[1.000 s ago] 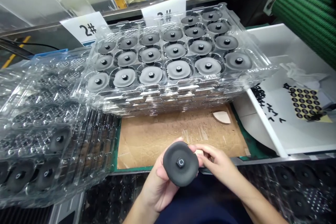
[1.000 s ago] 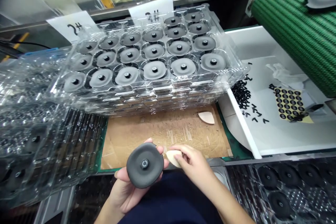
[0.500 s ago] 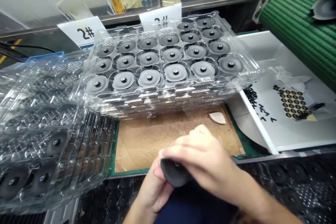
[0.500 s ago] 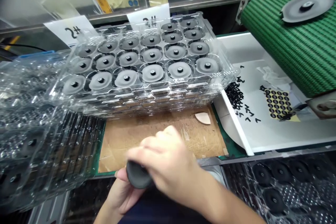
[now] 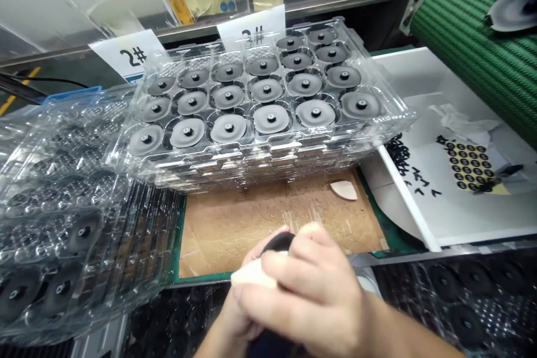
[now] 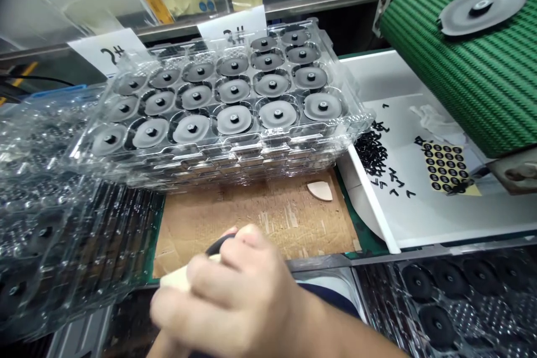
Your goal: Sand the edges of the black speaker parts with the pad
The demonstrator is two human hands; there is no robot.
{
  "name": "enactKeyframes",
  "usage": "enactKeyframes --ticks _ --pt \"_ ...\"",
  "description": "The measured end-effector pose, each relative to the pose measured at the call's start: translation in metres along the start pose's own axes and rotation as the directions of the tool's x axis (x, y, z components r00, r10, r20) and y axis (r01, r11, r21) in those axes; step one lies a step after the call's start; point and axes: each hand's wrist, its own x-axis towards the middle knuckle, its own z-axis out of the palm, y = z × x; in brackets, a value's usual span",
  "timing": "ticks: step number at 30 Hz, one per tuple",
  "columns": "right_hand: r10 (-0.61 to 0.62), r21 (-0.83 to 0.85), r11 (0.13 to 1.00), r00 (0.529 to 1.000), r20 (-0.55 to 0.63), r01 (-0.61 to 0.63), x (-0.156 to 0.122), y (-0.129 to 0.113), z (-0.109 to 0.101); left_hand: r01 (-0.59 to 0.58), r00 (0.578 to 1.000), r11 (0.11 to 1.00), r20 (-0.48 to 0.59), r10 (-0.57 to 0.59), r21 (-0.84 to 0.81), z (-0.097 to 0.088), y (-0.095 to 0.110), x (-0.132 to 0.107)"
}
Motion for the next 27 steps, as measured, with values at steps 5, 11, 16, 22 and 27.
enactKeyframes --ticks 5,11,16,22,27 --pt "0.585 0.021 0.811 0.811 -0.007 -0.584 -0.034 0.059 0.013 -0.064 0.994 0.995 -0.090 0.058 -0.071 -0.002 -0.002 0.006" --pt "0.642 0.055 0.754 0.752 0.146 -0.654 -0.105 0.084 0.048 -0.059 0.991 0.992 -0.128 0.045 -0.111 -0.003 0.001 0.009" --pt "0.707 0.139 0.701 0.707 -0.006 -0.699 -0.076 0.058 0.023 -0.042 0.993 0.996 -0.118 0.033 -0.075 0.004 -0.002 0.011" --pt "0.407 0.264 0.884 0.913 -0.034 -0.385 -0.012 0.005 -0.001 -0.043 0.989 0.999 -0.141 0.042 -0.003 0.000 -0.007 0.006" --pt "0.333 0.191 0.901 0.903 0.272 -0.390 0.000 0.001 0.006 -0.059 0.980 0.998 -0.187 0.063 0.024 -0.007 -0.006 -0.001"
